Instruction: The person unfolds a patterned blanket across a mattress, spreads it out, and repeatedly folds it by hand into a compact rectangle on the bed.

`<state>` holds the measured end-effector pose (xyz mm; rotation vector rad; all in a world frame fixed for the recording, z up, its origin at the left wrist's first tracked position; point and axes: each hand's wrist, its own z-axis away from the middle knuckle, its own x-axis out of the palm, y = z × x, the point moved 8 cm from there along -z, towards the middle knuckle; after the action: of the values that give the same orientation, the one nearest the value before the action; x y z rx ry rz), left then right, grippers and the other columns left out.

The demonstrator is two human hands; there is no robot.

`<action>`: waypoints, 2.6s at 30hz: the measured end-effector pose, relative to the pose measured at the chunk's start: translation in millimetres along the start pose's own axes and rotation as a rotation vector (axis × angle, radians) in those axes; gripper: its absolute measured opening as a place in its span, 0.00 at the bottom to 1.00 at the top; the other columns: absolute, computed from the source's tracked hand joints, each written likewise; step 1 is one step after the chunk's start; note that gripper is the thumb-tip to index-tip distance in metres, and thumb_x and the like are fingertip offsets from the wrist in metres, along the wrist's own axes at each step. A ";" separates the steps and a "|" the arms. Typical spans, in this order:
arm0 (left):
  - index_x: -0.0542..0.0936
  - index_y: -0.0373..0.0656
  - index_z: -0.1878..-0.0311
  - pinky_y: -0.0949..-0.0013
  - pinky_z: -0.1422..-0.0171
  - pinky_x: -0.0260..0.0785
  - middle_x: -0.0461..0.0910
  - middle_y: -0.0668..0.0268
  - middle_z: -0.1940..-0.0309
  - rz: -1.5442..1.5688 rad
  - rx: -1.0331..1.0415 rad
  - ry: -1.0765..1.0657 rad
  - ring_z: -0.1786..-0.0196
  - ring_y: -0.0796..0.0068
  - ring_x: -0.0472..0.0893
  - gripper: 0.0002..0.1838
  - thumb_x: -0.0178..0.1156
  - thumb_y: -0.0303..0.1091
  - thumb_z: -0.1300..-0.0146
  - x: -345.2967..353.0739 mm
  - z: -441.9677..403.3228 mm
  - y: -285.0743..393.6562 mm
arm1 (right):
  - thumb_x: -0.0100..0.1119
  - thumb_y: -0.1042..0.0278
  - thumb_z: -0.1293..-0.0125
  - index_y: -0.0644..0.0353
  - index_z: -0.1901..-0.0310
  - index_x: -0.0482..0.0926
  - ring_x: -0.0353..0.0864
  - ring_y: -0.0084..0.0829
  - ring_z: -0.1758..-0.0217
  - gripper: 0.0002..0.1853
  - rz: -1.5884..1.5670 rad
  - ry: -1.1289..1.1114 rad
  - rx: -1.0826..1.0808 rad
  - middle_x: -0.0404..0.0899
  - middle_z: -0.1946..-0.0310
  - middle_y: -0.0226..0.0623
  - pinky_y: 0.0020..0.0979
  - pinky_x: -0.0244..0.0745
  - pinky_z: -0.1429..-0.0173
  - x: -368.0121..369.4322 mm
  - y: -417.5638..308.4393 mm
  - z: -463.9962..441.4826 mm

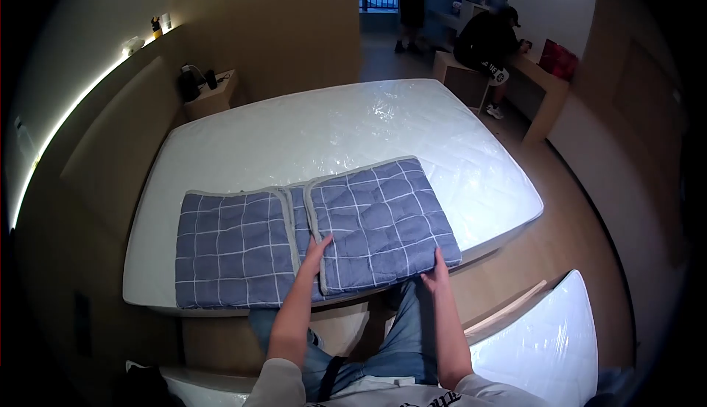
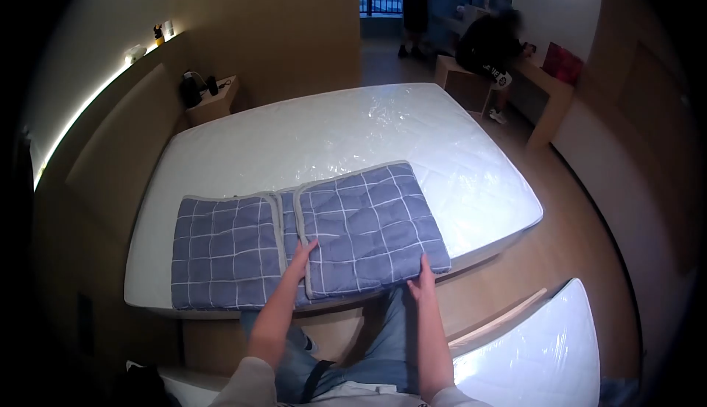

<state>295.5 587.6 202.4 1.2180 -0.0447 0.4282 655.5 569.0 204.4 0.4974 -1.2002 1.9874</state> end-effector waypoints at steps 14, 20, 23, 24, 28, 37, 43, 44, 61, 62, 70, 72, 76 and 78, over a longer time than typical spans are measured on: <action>0.62 0.38 0.42 0.70 0.43 0.60 0.69 0.61 0.49 -0.048 0.098 -0.001 0.48 0.72 0.70 0.24 0.55 0.32 0.41 13.1 -11.9 -18.0 | 0.45 0.53 0.35 0.63 0.43 0.61 0.65 0.38 0.41 0.25 -0.172 -0.173 -0.139 0.65 0.43 0.42 0.39 0.59 0.36 -43.4 -2.0 -28.8; 0.61 0.38 0.39 0.72 0.42 0.59 0.68 0.58 0.47 0.066 0.040 0.149 0.46 0.69 0.69 0.29 0.57 0.28 0.44 23.0 4.4 13.0 | 0.53 0.66 0.39 0.63 0.43 0.60 0.69 0.39 0.46 0.24 0.013 0.039 -0.212 0.68 0.48 0.41 0.43 0.67 0.44 -22.9 -17.8 -7.6; 0.57 0.39 0.36 0.72 0.40 0.57 0.66 0.56 0.43 -0.031 0.413 0.012 0.44 0.68 0.68 0.32 0.57 0.26 0.45 40.2 9.5 53.8 | 0.55 0.72 0.41 0.65 0.43 0.59 0.69 0.39 0.47 0.26 0.062 0.058 -0.221 0.68 0.49 0.41 0.43 0.68 0.45 -34.8 -15.0 -16.2; 0.56 0.40 0.36 0.72 0.40 0.57 0.65 0.56 0.42 -0.047 0.450 0.015 0.43 0.68 0.67 0.33 0.56 0.25 0.46 42.3 15.1 60.6 | 0.55 0.73 0.41 0.64 0.42 0.58 0.70 0.39 0.47 0.26 0.069 0.070 -0.198 0.68 0.49 0.42 0.43 0.68 0.45 -41.1 -14.0 -19.1; 0.54 0.40 0.35 0.73 0.40 0.57 0.66 0.56 0.43 -0.461 0.551 0.167 0.43 0.68 0.68 0.33 0.54 0.24 0.44 22.4 19.3 31.4 | 0.56 0.73 0.41 0.64 0.42 0.59 0.70 0.38 0.48 0.26 0.088 -0.005 -0.227 0.68 0.49 0.42 0.42 0.68 0.45 -39.7 -15.8 -16.4; 0.65 0.37 0.44 0.77 0.53 0.65 0.76 0.61 0.60 0.072 0.097 0.113 0.57 0.78 0.74 0.23 0.58 0.28 0.43 -4.7 46.2 -29.3 | 0.55 0.61 0.40 0.60 0.42 0.60 0.68 0.36 0.45 0.27 0.068 0.023 -0.130 0.67 0.46 0.39 0.41 0.63 0.42 -33.1 -11.9 4.7; 0.71 0.34 0.54 0.78 0.53 0.63 0.76 0.66 0.63 0.078 0.311 0.093 0.60 0.81 0.73 0.14 0.57 0.24 0.44 -4.1 64.0 -14.2 | 0.57 0.64 0.41 0.68 0.45 0.62 0.72 0.39 0.50 0.26 0.124 0.012 -0.160 0.69 0.51 0.45 0.40 0.70 0.49 -37.0 -11.1 -6.6; 0.71 0.34 0.54 0.78 0.53 0.63 0.76 0.66 0.63 0.087 0.316 0.102 0.60 0.81 0.73 0.14 0.57 0.24 0.44 -4.8 61.5 -21.0 | 0.58 0.62 0.42 0.68 0.45 0.62 0.73 0.38 0.52 0.27 0.172 0.018 -0.171 0.70 0.52 0.45 0.39 0.71 0.50 -37.1 -14.8 -4.8; 0.54 0.37 0.39 0.63 0.58 0.71 0.63 0.51 0.47 0.374 -0.033 0.586 0.54 0.60 0.75 0.37 0.59 0.46 0.44 -124.4 215.5 -78.8 | 0.57 0.38 0.49 0.51 0.45 0.64 0.70 0.28 0.59 0.35 0.543 0.132 0.014 0.72 0.60 0.29 0.36 0.61 0.48 -83.6 -18.1 -30.3; 0.54 0.36 0.38 0.60 0.54 0.70 0.61 0.51 0.46 0.430 0.010 0.518 0.52 0.58 0.73 0.38 0.59 0.48 0.44 -133.5 208.6 -72.9 | 0.58 0.41 0.48 0.52 0.45 0.64 0.70 0.28 0.60 0.33 0.437 0.199 -0.005 0.72 0.59 0.30 0.35 0.63 0.49 -88.2 -18.3 -32.9; 0.64 0.34 0.47 0.65 0.63 0.73 0.74 0.55 0.59 0.309 0.120 0.485 0.61 0.63 0.78 0.29 0.56 0.48 0.42 -178.6 173.7 -51.6 | 0.64 0.60 0.47 0.67 0.50 0.67 0.75 0.38 0.54 0.27 0.187 0.184 -0.336 0.72 0.55 0.44 0.39 0.74 0.53 -33.5 -59.1 0.6; 0.64 0.33 0.48 0.67 0.67 0.73 0.74 0.54 0.60 0.266 0.093 0.489 0.66 0.63 0.79 0.28 0.55 0.48 0.41 -181.6 178.5 -42.6 | 0.64 0.57 0.47 0.66 0.50 0.67 0.75 0.37 0.56 0.28 0.131 0.219 -0.442 0.72 0.55 0.43 0.38 0.73 0.52 -19.0 -63.2 10.0; 0.64 0.35 0.50 0.69 0.71 0.74 0.76 0.54 0.65 0.362 -0.185 0.410 0.72 0.63 0.80 0.28 0.53 0.51 0.41 -174.2 181.9 -79.3 | 0.61 0.52 0.46 0.63 0.49 0.67 0.75 0.35 0.59 0.29 0.088 0.320 -0.075 0.73 0.58 0.41 0.36 0.73 0.51 -61.8 -4.6 -2.1; 0.65 0.36 0.54 0.68 0.72 0.73 0.74 0.55 0.65 0.279 -0.077 0.479 0.72 0.65 0.79 0.24 0.52 0.49 0.40 -178.3 201.3 -59.5 | 0.59 0.54 0.43 0.62 0.51 0.68 0.75 0.34 0.58 0.25 0.010 0.417 0.101 0.73 0.59 0.39 0.36 0.74 0.51 -48.2 37.4 36.8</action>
<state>190.8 334.4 174.2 1.0101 0.1803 0.9446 656.3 507.2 169.0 0.1127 -0.8476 2.0384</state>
